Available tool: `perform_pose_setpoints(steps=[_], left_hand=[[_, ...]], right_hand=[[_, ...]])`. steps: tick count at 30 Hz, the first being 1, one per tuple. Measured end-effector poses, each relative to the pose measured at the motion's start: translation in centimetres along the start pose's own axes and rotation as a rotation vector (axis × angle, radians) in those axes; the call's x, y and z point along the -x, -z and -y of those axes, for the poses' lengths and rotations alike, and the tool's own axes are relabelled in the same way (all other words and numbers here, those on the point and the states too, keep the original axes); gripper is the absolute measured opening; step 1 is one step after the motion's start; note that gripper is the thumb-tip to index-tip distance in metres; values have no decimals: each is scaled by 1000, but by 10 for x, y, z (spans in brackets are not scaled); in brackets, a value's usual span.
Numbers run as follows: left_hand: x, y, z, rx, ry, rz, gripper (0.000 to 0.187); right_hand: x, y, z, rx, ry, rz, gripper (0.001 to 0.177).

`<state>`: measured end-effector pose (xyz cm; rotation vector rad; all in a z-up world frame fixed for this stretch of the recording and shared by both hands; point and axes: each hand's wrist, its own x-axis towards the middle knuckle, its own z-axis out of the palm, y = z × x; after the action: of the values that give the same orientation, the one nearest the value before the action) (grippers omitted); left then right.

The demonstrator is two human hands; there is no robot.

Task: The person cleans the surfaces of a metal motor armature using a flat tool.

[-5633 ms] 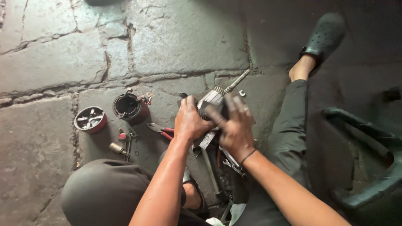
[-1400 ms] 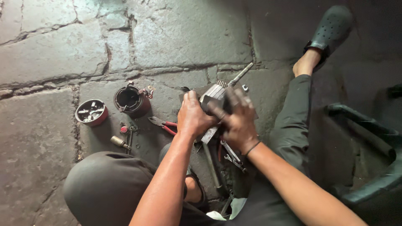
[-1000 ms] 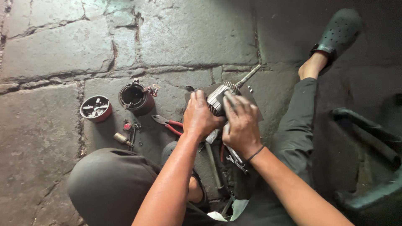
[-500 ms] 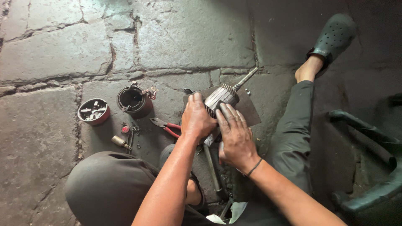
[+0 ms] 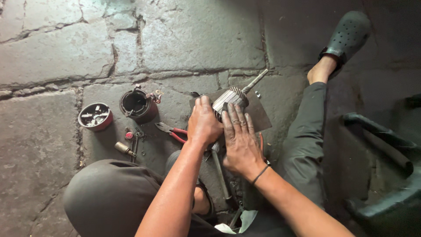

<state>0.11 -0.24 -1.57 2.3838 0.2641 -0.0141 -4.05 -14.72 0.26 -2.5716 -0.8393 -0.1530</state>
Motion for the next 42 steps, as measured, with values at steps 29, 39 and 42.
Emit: perform_pose_setpoints(steps=[29,39,42], left_hand=[[6,15,-9,-129,-149,15,52],[7,19,-19,-113,-79,46,41],[9,13,-12,-116,-73,36,38]], right_hand=[[8,-2,-15,-84,1,82,90],[12,-3,-15,-161,56,-99,89],[12,-10,-7,-207,16,-168,86]])
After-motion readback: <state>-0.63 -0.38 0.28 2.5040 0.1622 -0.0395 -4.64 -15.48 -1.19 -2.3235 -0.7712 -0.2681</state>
